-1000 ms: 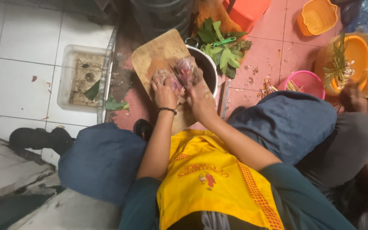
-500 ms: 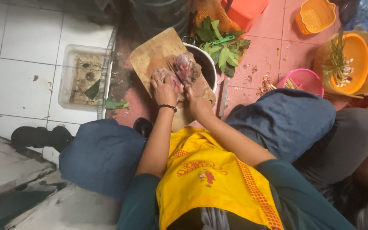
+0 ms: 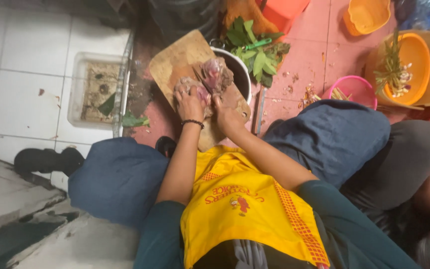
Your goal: The person cuts raw meat into small pieces on a wooden cutting board.
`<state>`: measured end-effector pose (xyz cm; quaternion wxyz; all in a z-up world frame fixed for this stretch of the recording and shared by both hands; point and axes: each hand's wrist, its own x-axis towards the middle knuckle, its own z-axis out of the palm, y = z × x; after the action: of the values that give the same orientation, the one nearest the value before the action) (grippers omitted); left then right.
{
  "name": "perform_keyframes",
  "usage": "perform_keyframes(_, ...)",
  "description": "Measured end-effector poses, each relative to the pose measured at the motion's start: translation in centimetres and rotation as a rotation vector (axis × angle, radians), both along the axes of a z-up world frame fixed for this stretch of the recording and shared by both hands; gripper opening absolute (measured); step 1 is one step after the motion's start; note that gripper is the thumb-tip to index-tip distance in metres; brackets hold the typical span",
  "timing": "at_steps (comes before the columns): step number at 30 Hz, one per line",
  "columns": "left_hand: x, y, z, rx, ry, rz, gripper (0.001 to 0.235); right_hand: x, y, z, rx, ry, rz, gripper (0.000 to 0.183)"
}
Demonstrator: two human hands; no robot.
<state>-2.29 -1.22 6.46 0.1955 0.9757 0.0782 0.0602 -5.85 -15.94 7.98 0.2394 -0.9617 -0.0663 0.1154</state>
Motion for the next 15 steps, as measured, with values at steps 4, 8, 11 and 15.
perform_keyframes(4, 0.2, 0.2, -0.4, 0.002, -0.013, 0.029, 0.059, -4.2, -3.0, 0.1, 0.11, -0.171, 0.06, 0.04)
perform_keyframes(8, 0.0, 0.2, -1.0, 0.007, -0.064, 0.01, 0.06, -7.0, -5.4, -3.4, 0.017, -0.107, 0.11, 0.055)
perform_keyframes(11, -0.2, 0.4, -1.5, 0.009, -0.009, -0.013, 0.057, -4.8, -4.1, -5.7, 0.012, -0.107, 0.098, 0.058)
perform_keyframes(15, 0.2, 0.5, -0.8, 0.055, -0.046, -0.028, 0.06, -0.5, -0.6, -3.9, -0.032, -0.033, 0.025, 0.059)
